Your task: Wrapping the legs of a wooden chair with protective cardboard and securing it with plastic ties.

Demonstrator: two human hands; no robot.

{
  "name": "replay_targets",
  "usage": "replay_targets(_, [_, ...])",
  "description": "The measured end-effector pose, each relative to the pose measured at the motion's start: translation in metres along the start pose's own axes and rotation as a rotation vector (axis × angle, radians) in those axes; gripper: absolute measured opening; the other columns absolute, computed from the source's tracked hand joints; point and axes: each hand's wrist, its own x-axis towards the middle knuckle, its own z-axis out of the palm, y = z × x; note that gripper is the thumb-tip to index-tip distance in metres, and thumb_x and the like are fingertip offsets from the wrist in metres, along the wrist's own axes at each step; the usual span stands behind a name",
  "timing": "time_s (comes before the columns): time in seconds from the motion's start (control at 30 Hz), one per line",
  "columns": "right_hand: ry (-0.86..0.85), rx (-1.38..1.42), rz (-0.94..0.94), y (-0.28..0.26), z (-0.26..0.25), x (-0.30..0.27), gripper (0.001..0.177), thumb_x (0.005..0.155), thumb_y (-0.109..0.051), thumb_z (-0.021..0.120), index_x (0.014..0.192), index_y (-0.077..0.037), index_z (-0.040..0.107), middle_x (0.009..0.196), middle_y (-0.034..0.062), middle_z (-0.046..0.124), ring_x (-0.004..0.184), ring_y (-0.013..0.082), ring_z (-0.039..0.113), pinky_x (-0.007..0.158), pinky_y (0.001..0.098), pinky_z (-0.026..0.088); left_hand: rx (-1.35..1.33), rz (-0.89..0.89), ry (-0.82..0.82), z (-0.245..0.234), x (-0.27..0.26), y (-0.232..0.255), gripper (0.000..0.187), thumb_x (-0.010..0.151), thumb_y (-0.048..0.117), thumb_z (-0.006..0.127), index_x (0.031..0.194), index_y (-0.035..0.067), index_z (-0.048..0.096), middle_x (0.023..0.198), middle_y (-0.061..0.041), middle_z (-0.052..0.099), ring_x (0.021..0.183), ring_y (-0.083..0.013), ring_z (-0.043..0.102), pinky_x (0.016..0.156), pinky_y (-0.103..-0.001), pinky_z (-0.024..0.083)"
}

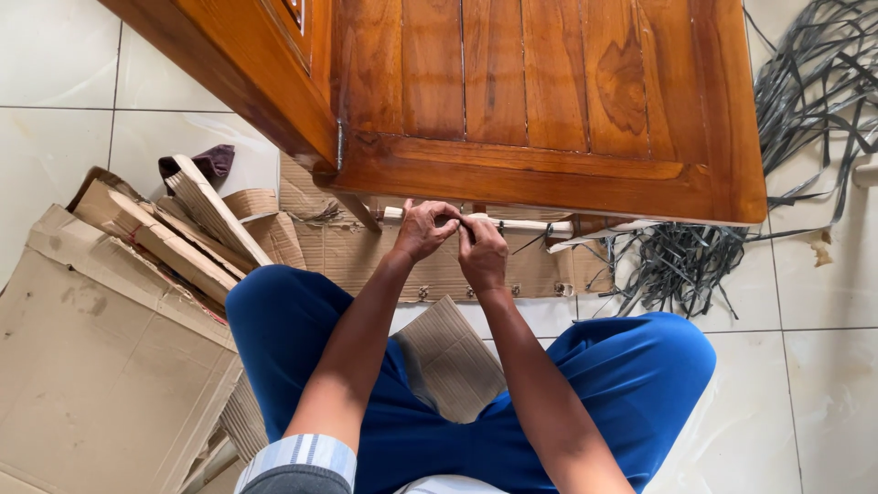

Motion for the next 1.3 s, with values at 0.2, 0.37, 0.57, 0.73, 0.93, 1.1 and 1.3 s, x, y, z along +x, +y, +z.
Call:
replay_targets(0.2, [-0.009,-0.055,-0.009,0.004,-0.003,0.004,0.012,0.088,-0.015,0.076,0.098,-0.022,0.077,0.084,0.0002,0.068,0.080,0.0200,0.072,0.074,0.0338,0.060,-0.013,0.014,0.003,-0.001,0.000,0.000,0.011,0.088,0.031,0.072,0.099,0.032,0.074,0.105,0.009,0.076,0.109,-0.0171,0.069,0.119,-0.061,0.019])
replay_targets(0.37, [0.000,0.018,-0.004,0.005,0.001,0.003,0.012,0.088,-0.013,0.074,0.097,-0.020,0.076,0.087,0.0019,0.068,0.083,0.0235,0.072,0.075,0.0341,0.060,0.002,0.028,0.024,0.004,-0.001,-0.002,0.013,0.090,0.029,0.072,0.100,0.035,0.074,0.107,0.012,0.076,0.111,-0.0155,0.068,0.120,-0.060,0.017])
replay_targets(0.57, [-0.118,0.313,0.283,0.031,0.009,-0.004,0.009,0.090,-0.015,0.074,0.098,-0.016,0.078,0.080,0.0059,0.071,0.076,0.0201,0.068,0.070,0.0351,0.056,-0.019,0.012,0.049,0.011,0.002,-0.006,0.012,0.091,0.029,0.074,0.101,0.034,0.074,0.106,0.011,0.075,0.111,-0.0171,0.068,0.118,-0.062,0.020])
replay_targets(0.73, [-0.163,0.596,0.563,0.030,0.014,-0.004,0.010,0.093,-0.010,0.071,0.101,-0.009,0.077,0.070,0.0014,0.067,0.061,0.0081,0.061,0.059,0.0247,0.054,0.003,0.026,0.062,0.014,0.005,-0.020,0.010,0.090,0.028,0.075,0.097,0.035,0.073,0.104,0.012,0.076,0.110,-0.0159,0.068,0.116,-0.058,0.026])
replay_targets(0.93, [-0.121,0.753,0.608,0.023,0.014,-0.004,0.011,0.096,-0.004,0.066,0.103,-0.002,0.074,0.077,0.0021,0.063,0.065,0.0051,0.055,0.059,0.0201,0.052,0.001,0.072,0.024,-0.006,-0.001,0.004,0.005,0.093,0.027,0.069,0.094,0.028,0.073,0.108,0.007,0.077,0.111,-0.0185,0.069,0.116,-0.059,0.026])
replay_targets(1.1, [-0.103,0.806,0.631,0.022,0.013,-0.004,0.011,0.099,-0.004,0.066,0.106,0.002,0.073,0.079,0.0040,0.062,0.067,0.0057,0.054,0.060,0.0198,0.052,-0.040,0.081,-0.011,-0.007,-0.003,0.005,0.010,0.085,0.026,0.074,0.095,0.028,0.076,0.111,0.006,0.077,0.112,-0.0198,0.070,0.117,-0.063,0.022])
replay_targets(1.3, [-0.087,0.793,0.616,0.012,0.003,0.000,0.011,0.099,-0.004,0.068,0.106,0.002,0.074,0.078,0.0048,0.063,0.066,0.0056,0.054,0.059,0.0201,0.052,-0.041,0.066,0.013,-0.005,0.000,0.006,0.008,0.086,0.023,0.073,0.093,0.028,0.075,0.108,0.006,0.077,0.110,-0.0194,0.070,0.117,-0.062,0.022])
